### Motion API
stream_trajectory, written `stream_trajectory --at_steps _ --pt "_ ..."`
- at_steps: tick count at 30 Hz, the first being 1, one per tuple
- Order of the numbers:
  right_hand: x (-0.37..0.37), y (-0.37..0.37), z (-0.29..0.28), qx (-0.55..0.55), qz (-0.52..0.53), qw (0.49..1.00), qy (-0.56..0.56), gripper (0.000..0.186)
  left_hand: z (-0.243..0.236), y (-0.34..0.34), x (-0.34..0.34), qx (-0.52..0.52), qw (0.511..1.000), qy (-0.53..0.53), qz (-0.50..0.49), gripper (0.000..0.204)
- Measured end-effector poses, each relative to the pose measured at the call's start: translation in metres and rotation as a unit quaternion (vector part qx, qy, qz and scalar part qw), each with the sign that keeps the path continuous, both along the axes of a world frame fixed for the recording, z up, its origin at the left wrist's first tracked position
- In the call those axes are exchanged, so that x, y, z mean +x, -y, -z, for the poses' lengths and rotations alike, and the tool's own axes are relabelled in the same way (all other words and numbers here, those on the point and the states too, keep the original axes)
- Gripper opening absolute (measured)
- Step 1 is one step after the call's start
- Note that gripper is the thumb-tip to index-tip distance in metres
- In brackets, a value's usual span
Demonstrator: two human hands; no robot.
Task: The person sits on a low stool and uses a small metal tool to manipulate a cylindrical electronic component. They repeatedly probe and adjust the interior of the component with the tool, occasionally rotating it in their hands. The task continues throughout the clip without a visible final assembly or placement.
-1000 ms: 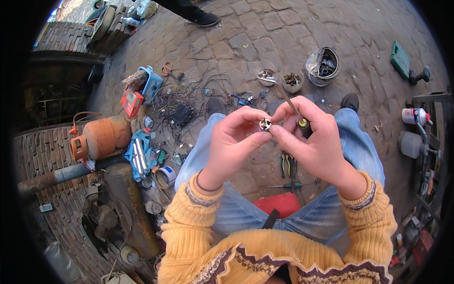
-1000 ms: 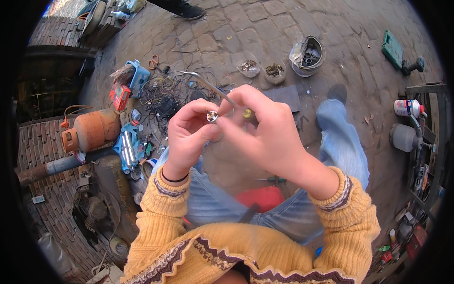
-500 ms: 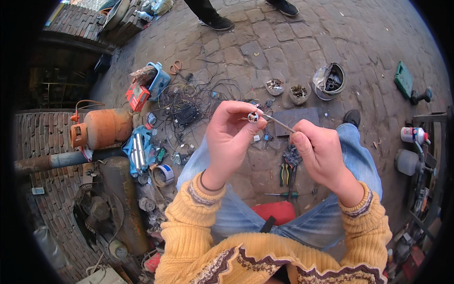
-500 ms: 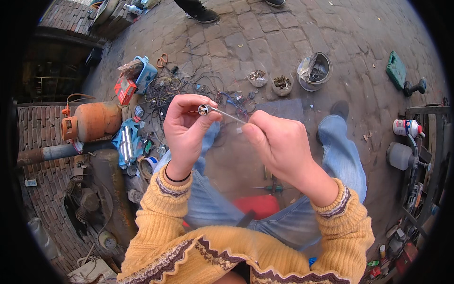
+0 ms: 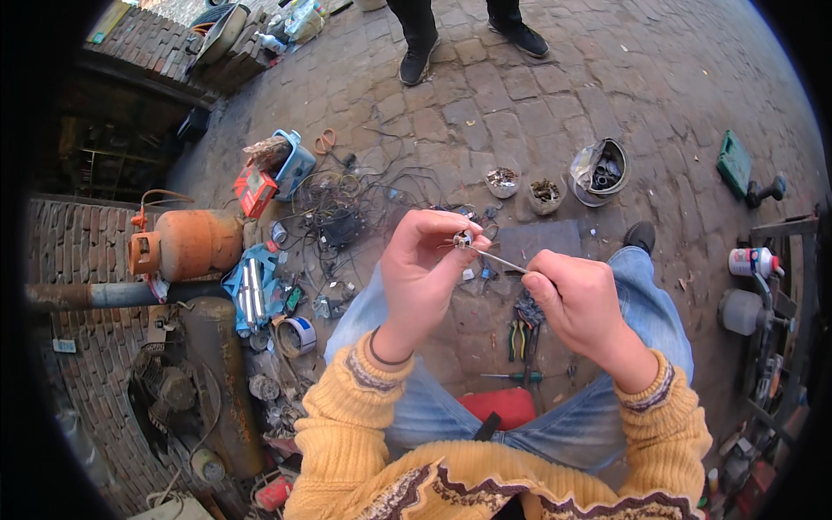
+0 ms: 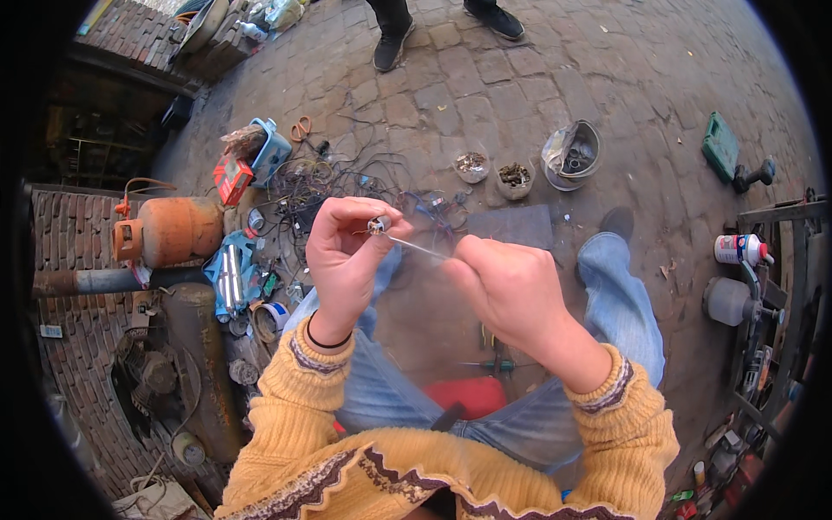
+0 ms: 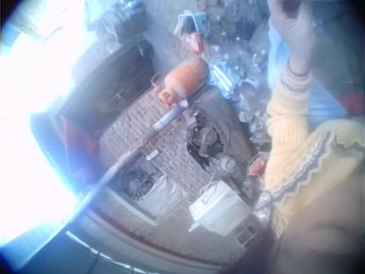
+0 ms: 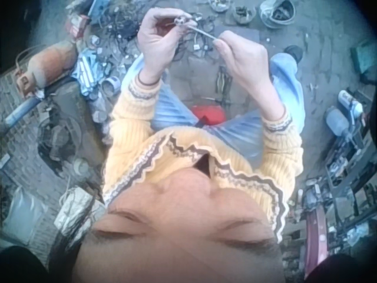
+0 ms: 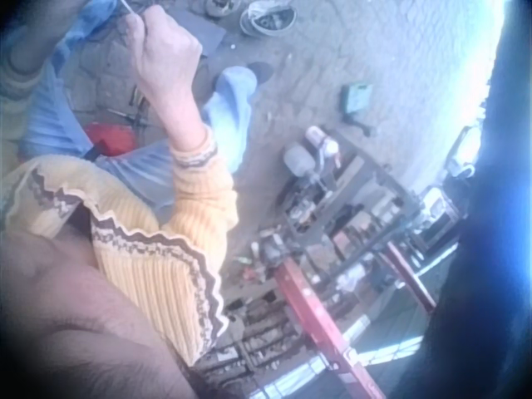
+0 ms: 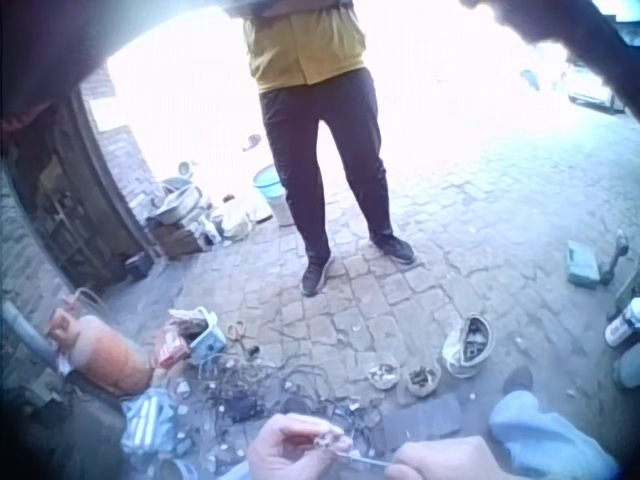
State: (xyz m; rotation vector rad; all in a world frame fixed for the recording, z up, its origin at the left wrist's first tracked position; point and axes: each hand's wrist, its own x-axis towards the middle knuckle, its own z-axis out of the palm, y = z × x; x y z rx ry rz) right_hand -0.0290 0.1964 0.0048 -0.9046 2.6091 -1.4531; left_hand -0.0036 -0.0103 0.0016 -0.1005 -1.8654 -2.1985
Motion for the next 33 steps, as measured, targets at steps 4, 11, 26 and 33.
stream_trajectory --at_steps 4,11,26,33 --pt "0.000 -0.001 0.001 -0.004 -0.003 1.000 0.002 0.022 0.000 0.001 -0.001 0.017 0.999 -0.011 0.030 0.024" --pt "0.000 -0.002 -0.002 0.017 -0.014 1.000 0.021 0.025 0.000 0.003 -0.001 -0.009 0.999 -0.012 0.031 0.023" --pt "0.004 0.004 -0.003 0.036 0.009 0.997 -0.063 0.028 -0.008 0.004 0.001 -0.147 0.987 -0.055 -0.015 0.024" --pt "0.001 0.005 -0.009 0.043 0.025 0.995 -0.087 0.027 -0.010 -0.003 -0.003 -0.093 0.994 -0.052 -0.037 0.026"
